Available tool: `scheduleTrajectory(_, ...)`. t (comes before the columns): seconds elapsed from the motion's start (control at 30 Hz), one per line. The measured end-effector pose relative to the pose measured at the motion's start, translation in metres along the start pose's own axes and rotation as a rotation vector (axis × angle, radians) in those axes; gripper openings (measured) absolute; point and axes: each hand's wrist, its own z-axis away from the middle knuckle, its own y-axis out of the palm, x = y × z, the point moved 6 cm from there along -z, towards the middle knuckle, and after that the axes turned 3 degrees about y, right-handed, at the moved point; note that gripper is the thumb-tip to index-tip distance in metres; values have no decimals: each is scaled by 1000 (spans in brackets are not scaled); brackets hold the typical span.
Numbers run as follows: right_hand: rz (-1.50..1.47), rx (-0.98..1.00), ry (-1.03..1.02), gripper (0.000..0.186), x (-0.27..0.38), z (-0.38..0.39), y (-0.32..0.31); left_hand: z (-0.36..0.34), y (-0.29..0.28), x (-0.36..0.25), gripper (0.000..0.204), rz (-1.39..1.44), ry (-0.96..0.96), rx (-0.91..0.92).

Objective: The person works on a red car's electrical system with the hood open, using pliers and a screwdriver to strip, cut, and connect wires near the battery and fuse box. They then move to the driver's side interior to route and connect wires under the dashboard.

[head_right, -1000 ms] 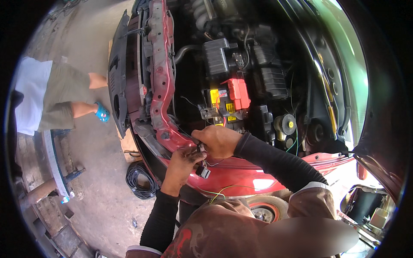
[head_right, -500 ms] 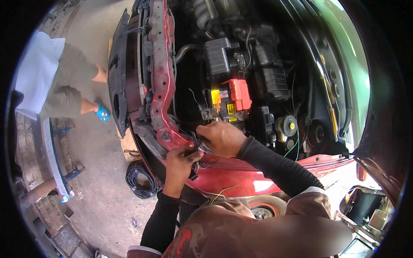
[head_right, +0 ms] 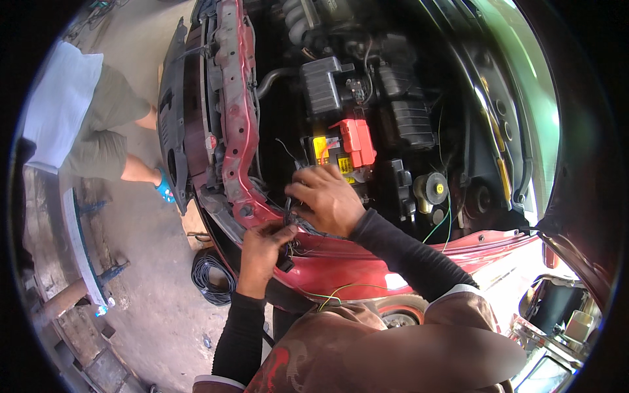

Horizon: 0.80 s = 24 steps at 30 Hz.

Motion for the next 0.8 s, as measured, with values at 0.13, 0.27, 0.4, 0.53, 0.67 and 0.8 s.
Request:
scheduleTrajectory(0.13, -114, -211, 274, 29, 21, 32, -15, -8, -10, 8, 21, 447, -235, 73)
scheduleTrajectory(0.27, -499, -58, 496, 29, 55, 66, 1, -18, -10, 13, 21, 503, -217, -24)
scheduleTrajectory(0.4, -388, -258, 549, 46, 72, 76, 2, -16, 5, 16, 20, 562, -223, -77)
scheduleTrajectory(0.53, -459, -219, 643, 47, 52, 78, 13, -9, 19, 13, 17, 523, -217, -20)
scheduleTrajectory(0.67, -430, -107, 534, 39, 37, 85, 4, -11, 25, 15, 21, 475, -261, 63)
scheduleTrajectory(0.8, -405, -39, 432, 43, 40, 82, -2, -17, 31, 21, 22, 415, -218, 48)
